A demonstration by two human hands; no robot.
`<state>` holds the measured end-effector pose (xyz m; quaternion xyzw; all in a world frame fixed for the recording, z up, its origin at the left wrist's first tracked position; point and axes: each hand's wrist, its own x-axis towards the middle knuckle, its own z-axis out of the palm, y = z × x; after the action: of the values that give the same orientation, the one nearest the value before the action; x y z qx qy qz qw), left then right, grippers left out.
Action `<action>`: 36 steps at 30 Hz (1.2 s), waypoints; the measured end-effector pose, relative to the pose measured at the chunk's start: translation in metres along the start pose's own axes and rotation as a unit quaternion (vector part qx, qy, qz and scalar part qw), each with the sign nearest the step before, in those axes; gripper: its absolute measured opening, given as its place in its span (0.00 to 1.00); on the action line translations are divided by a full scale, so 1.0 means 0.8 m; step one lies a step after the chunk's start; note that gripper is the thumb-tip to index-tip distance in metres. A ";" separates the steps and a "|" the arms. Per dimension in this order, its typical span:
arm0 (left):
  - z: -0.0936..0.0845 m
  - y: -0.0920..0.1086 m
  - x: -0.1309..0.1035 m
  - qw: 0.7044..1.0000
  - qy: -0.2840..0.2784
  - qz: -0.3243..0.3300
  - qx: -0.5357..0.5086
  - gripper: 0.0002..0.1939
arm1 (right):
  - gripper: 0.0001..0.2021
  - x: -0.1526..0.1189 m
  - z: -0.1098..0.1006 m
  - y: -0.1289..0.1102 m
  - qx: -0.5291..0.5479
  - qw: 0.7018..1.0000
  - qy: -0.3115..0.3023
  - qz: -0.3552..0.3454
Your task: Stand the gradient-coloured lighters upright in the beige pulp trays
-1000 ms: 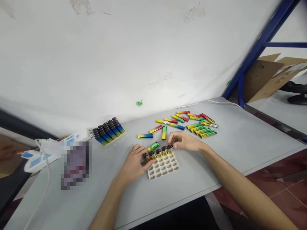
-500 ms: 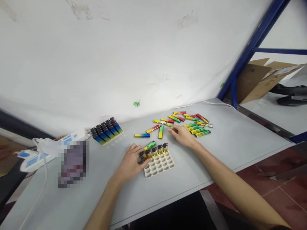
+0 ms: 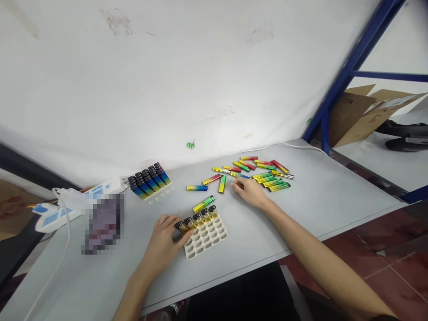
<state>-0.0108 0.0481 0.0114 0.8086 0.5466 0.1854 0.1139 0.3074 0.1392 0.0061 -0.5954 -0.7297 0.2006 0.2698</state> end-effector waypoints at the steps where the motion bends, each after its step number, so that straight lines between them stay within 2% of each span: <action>1: 0.002 0.000 -0.006 1.000 0.006 -0.009 -0.001 0.13 | 0.12 -0.001 0.001 -0.001 -0.003 1.000 0.010 -0.004; 3: 0.006 0.000 -0.019 0.999 0.021 -0.027 0.001 0.17 | 0.11 0.001 0.002 -0.005 -0.021 0.999 0.042 -0.023; 5: 0.010 0.000 -0.033 0.999 0.031 -0.039 0.013 0.23 | 0.11 0.010 0.003 -0.012 -0.060 0.993 0.069 -0.073; 7: 0.014 0.000 -0.044 0.998 0.035 -0.043 0.031 0.29 | 0.13 0.027 0.005 -0.021 -0.115 0.983 0.070 -0.124; 9: 0.017 0.001 -0.050 0.998 0.030 -0.034 0.043 0.33 | 0.14 0.049 0.007 -0.031 -0.175 0.974 0.031 -0.138; 13: 0.019 0.003 -0.052 0.999 0.023 -0.008 0.049 0.39 | 0.15 0.091 0.009 -0.046 -0.242 0.960 -0.075 -0.116; 19: 0.016 0.007 -0.054 1.000 0.008 -0.018 0.022 0.35 | 0.09 0.116 0.008 -0.044 -0.233 0.954 -0.106 -0.158; 21: 0.014 0.007 -0.054 1.000 0.005 -0.023 0.013 0.34 | 0.09 0.112 0.007 -0.037 -0.181 0.963 -0.067 -0.188; 23: 0.014 0.007 -0.054 1.000 0.004 -0.026 0.006 0.34 | 0.11 0.101 0.007 -0.030 -0.091 0.976 0.016 -0.199; 26: 0.014 0.007 -0.055 0.999 0.002 -0.043 -0.006 0.34 | 0.12 0.075 0.002 -0.020 0.022 0.980 0.121 -0.160; 30: 0.018 0.011 -0.060 0.996 -0.009 -0.082 -0.020 0.34 | 0.13 0.040 -0.008 -0.006 0.092 0.975 0.161 -0.123; 32: 0.021 0.017 -0.061 0.994 -0.009 -0.105 -0.023 0.35 | 0.14 0.030 -0.012 -0.002 0.173 0.966 0.167 -0.089; 36: 0.030 0.032 -0.052 0.993 -0.011 -0.114 -0.036 0.37 | 0.17 0.023 -0.010 -0.001 0.397 0.904 0.155 0.003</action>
<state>0.0070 0.0006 -0.0078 0.7383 0.6269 0.1818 0.1696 0.3090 0.1571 0.0152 -0.4643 -0.5369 0.3797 0.5933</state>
